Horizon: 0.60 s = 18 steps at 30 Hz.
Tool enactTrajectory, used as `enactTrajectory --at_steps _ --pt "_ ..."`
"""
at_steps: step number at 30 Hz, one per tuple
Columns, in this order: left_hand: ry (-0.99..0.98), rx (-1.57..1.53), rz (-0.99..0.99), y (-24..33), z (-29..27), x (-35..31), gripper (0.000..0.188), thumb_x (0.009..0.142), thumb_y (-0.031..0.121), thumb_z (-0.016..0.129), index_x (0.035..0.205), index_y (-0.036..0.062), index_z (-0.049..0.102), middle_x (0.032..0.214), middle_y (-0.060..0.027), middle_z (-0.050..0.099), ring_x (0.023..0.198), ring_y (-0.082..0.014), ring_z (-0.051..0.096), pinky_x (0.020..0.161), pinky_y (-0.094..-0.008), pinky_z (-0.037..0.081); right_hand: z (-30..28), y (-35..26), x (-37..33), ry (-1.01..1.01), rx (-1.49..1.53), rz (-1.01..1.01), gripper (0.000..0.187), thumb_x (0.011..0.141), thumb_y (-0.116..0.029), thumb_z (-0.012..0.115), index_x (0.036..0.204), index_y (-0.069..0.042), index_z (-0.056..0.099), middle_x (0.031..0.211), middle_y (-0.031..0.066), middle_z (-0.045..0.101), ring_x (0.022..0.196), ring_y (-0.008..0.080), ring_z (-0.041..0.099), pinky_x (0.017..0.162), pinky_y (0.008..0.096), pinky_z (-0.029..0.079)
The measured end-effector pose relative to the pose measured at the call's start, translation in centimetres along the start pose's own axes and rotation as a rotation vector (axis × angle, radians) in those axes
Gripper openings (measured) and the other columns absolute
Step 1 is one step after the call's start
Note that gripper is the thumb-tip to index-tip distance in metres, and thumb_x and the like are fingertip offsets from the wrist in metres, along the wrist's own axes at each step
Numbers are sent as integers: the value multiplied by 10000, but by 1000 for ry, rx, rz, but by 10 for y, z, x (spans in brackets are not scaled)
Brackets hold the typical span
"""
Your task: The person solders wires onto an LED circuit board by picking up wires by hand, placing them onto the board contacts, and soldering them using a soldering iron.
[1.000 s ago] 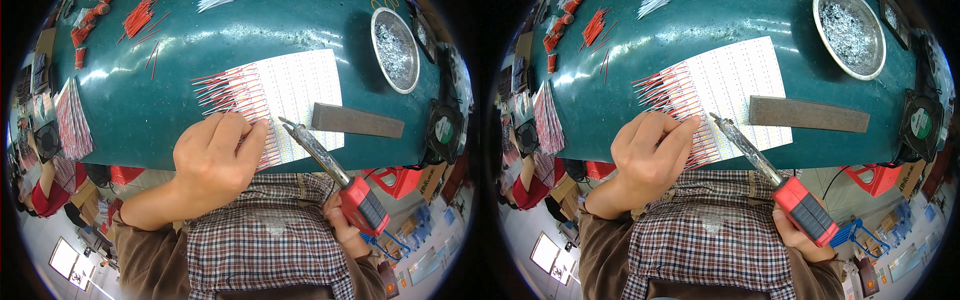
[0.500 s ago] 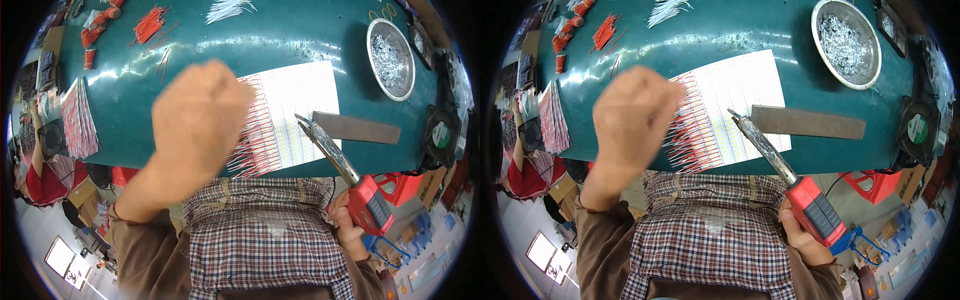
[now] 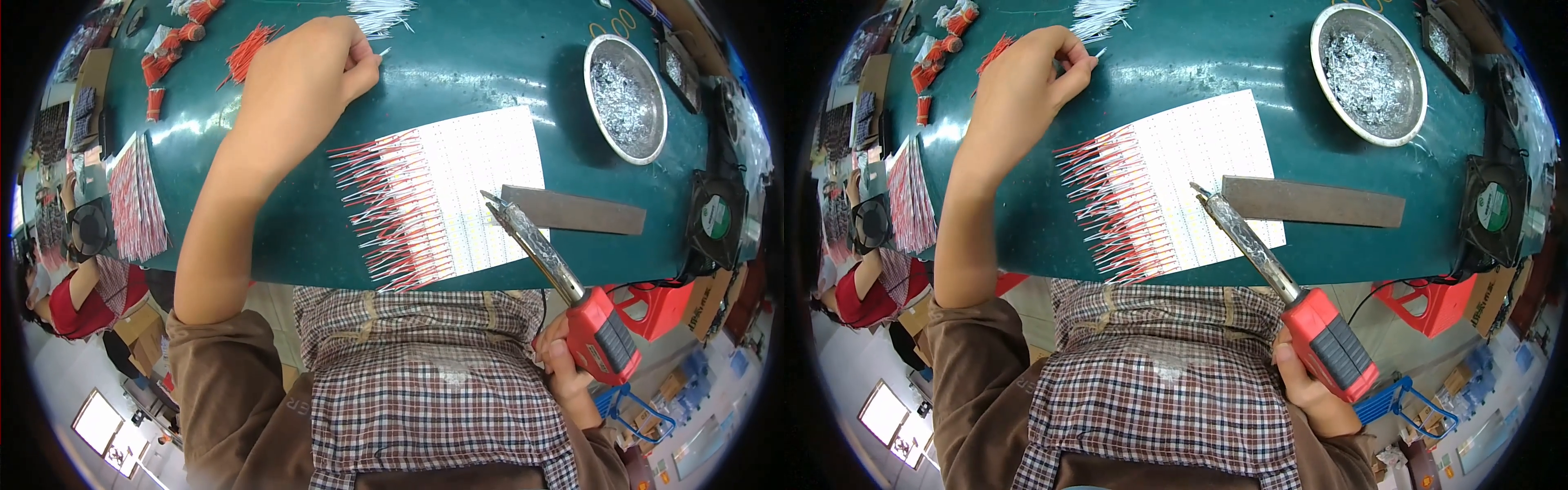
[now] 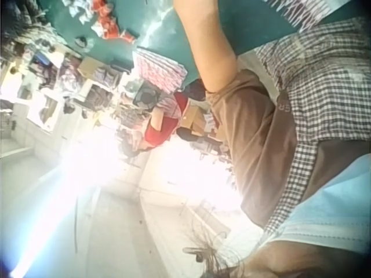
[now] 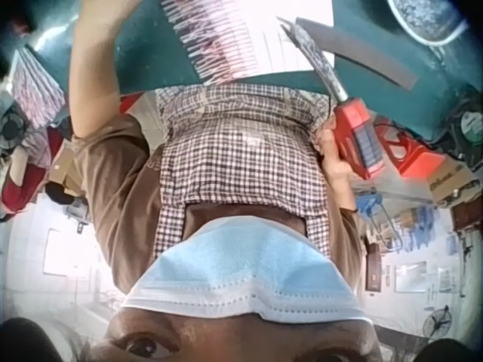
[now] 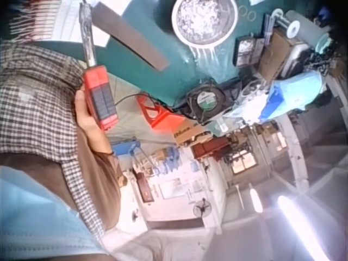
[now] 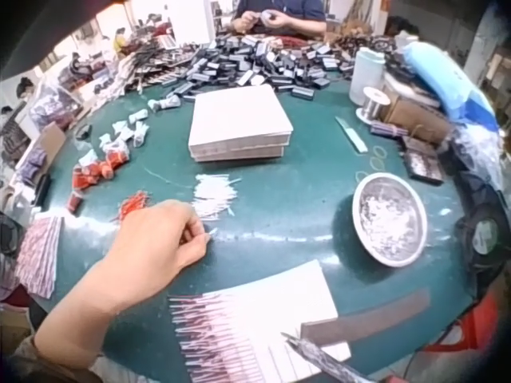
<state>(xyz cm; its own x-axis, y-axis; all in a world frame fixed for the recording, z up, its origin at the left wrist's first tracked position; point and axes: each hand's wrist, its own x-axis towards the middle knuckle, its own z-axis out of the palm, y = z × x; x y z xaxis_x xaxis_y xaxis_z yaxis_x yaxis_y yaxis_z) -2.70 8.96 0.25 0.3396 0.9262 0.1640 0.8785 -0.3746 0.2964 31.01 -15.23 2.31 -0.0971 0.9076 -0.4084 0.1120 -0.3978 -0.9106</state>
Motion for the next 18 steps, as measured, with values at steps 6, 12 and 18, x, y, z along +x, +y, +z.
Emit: enactTrajectory --at_steps 6,12,18 --pt "21 -81 -66 39 -12 -30 134 864 106 761 983 61 720 813 -57 674 660 -180 607 627 -312 487 -7 3 0 -10 47 7 55 947 -39 616 916 6 617 761 74 608 670 171 593 614 313 487" --pt "209 -235 281 75 -2 -87 283 705 -36 804 966 65 759 777 -41 640 622 -192 594 507 -319 445 -12 4 -6 -54 -126 16 75 909 -67 672 931 4 659 777 74 635 664 188 613 618 316 498" --pt "134 -175 295 79 8 -104 336 667 -13 808 997 34 768 738 -25 586 618 -180 587 494 -303 423 -11 10 -10 -48 -206 46 142 843 -95 744 947 -8 699 807 91 672 674 227 652 634 331 515"
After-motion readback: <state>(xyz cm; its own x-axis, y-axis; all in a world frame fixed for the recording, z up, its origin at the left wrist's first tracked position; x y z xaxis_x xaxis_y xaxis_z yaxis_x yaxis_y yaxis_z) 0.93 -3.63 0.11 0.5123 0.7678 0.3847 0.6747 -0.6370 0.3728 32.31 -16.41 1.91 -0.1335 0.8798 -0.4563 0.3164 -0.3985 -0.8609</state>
